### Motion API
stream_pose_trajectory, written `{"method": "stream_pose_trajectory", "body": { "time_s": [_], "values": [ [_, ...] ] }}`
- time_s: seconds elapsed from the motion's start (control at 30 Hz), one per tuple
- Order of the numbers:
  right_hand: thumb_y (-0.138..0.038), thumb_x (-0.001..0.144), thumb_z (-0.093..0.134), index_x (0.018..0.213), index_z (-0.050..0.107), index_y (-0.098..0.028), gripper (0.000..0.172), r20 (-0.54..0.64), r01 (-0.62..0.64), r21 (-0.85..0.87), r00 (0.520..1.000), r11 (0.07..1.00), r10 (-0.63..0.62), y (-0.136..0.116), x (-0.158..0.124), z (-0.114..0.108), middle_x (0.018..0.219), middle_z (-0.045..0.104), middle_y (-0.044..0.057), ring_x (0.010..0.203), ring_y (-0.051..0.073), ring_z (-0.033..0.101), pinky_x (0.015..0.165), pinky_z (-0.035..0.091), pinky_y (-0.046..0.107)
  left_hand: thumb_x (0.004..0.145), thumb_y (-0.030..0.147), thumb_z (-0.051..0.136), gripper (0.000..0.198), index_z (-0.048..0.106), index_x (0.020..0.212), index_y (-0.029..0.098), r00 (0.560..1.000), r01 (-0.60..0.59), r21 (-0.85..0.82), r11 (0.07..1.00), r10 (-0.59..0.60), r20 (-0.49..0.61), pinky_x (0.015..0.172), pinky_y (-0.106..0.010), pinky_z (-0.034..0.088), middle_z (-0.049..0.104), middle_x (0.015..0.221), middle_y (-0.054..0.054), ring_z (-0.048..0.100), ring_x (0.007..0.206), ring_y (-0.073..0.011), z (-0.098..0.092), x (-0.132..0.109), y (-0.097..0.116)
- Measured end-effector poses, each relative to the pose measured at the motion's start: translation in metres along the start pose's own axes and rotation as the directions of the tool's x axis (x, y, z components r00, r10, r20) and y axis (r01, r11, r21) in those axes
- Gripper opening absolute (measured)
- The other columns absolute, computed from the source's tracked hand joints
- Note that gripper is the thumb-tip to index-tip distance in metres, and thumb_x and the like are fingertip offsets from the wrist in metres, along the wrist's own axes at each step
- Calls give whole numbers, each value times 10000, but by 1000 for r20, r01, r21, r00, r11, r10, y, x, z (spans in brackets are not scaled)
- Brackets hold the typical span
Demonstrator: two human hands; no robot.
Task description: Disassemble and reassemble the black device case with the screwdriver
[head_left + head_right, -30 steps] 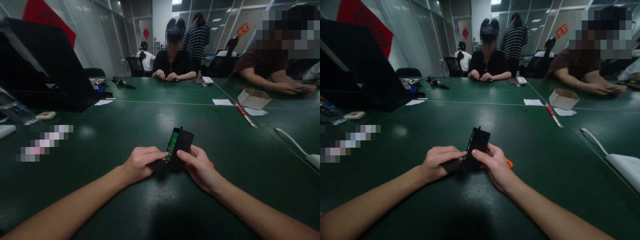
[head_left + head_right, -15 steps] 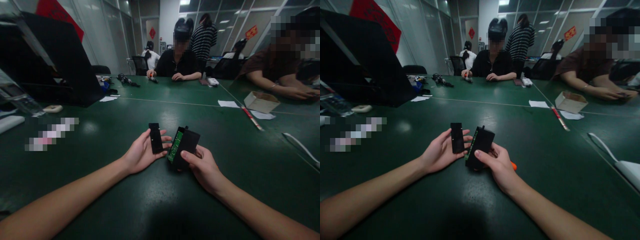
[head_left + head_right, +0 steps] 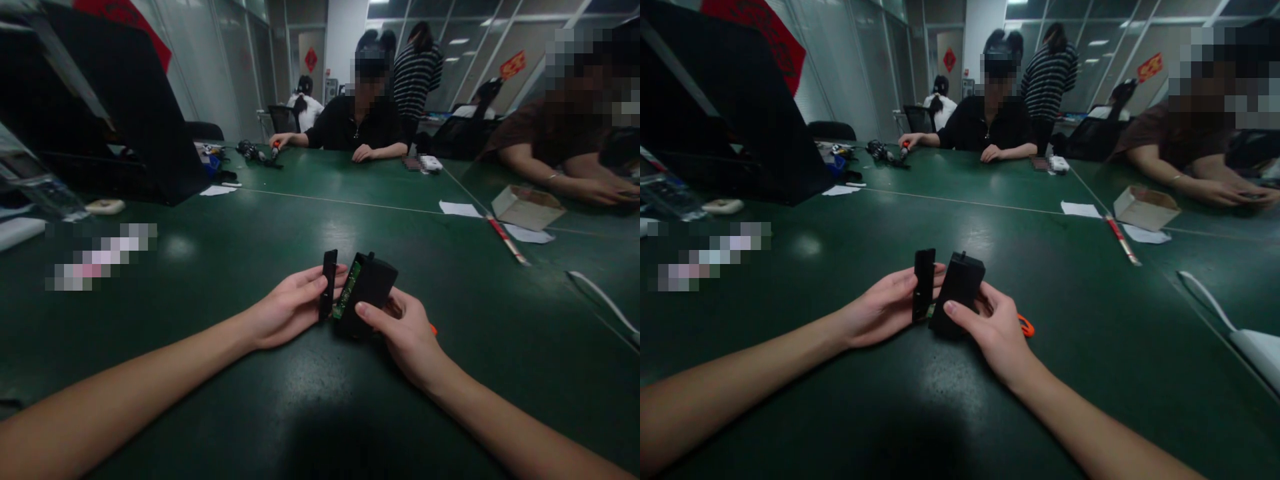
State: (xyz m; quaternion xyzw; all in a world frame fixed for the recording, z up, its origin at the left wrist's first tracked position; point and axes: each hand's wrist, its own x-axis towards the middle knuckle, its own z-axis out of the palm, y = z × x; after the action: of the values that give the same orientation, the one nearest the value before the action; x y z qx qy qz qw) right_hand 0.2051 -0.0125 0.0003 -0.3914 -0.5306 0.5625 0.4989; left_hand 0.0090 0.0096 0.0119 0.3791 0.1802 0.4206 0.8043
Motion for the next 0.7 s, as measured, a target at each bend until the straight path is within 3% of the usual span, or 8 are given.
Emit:
{"method": "stream_pose_trajectory", "body": {
  "time_s": [0.33, 0.7],
  "values": [
    [-364, 720, 806, 1100, 684, -198, 432, -3, 16, -162, 1000, 987, -17, -10, -2, 7, 1147, 730, 91, 1089, 299, 663, 957, 508, 442, 790, 221, 769, 435, 660, 1205, 151, 998, -20, 76, 997, 24, -56, 978, -348, 461, 689, 1214, -142, 655, 1105, -236, -1, 2, -9],
    [-357, 722, 799, 1089, 675, -184, 425, -41, 33, -215, 998, 976, -43, -9, -3, 8, 1093, 736, 96, 1027, 290, 677, 875, 532, 410, 737, 201, 813, 507, 643, 1208, 125, 975, -121, 199, 973, 153, -158, 965, -354, 475, 720, 1155, -152, 668, 1106, -260, -1, 6, -21]
  ]
}}
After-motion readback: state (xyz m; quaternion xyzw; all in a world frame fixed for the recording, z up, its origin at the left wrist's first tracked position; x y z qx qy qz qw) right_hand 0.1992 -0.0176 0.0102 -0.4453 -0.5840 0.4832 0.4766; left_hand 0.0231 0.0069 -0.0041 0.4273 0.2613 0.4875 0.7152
